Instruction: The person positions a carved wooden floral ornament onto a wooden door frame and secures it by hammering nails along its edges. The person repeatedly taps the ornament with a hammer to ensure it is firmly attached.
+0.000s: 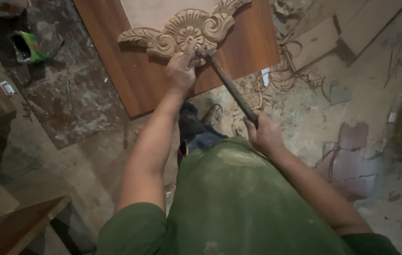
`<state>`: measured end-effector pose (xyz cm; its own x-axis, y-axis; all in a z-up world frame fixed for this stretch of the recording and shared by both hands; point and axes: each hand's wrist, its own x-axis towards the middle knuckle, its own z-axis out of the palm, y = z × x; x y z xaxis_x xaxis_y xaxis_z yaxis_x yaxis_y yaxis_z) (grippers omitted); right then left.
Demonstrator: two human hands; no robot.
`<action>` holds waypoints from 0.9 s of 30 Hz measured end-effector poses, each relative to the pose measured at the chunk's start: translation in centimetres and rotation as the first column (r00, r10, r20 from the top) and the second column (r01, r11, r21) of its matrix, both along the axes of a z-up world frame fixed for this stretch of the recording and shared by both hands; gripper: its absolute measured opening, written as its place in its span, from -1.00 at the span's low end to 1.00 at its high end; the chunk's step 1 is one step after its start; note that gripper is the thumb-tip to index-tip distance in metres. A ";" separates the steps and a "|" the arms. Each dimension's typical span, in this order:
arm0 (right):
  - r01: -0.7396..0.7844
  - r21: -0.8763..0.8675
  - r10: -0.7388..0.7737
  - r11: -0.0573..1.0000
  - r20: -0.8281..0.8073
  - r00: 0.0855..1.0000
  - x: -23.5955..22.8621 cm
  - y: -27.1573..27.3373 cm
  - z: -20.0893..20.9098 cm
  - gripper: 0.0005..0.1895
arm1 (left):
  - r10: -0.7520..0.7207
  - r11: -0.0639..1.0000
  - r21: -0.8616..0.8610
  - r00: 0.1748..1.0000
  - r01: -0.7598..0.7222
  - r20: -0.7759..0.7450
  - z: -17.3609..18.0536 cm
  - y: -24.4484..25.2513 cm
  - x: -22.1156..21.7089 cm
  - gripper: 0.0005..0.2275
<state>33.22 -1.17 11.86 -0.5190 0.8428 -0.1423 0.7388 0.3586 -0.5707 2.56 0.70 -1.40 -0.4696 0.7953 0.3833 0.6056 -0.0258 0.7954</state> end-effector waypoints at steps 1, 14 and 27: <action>-0.004 0.012 0.005 1.000 -0.006 1.000 -0.1 0.1 0.0 -0.70 | 0.006 1.000 -0.021 1.000 -0.006 -0.024 0.0 -0.1 0.0 -0.45; 0.001 -0.062 0.009 0.998 0.163 0.987 0.5 -0.1 -1.6 -0.61 | -0.021 0.999 0.032 0.999 0.022 -0.026 -1.1 -0.7 0.4 -0.49; -0.089 0.062 0.099 0.994 -0.183 0.978 2.2 0.2 2.7 -0.79 | -0.053 0.806 -0.591 0.989 -0.041 -0.141 1.9 -0.3 -3.9 -0.32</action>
<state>35.45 -0.99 14.57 -0.6094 0.7928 0.0077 0.5831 0.4548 -0.6731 -1.35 0.43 0.46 -0.4416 0.8918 -0.0988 0.7150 0.4163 0.5616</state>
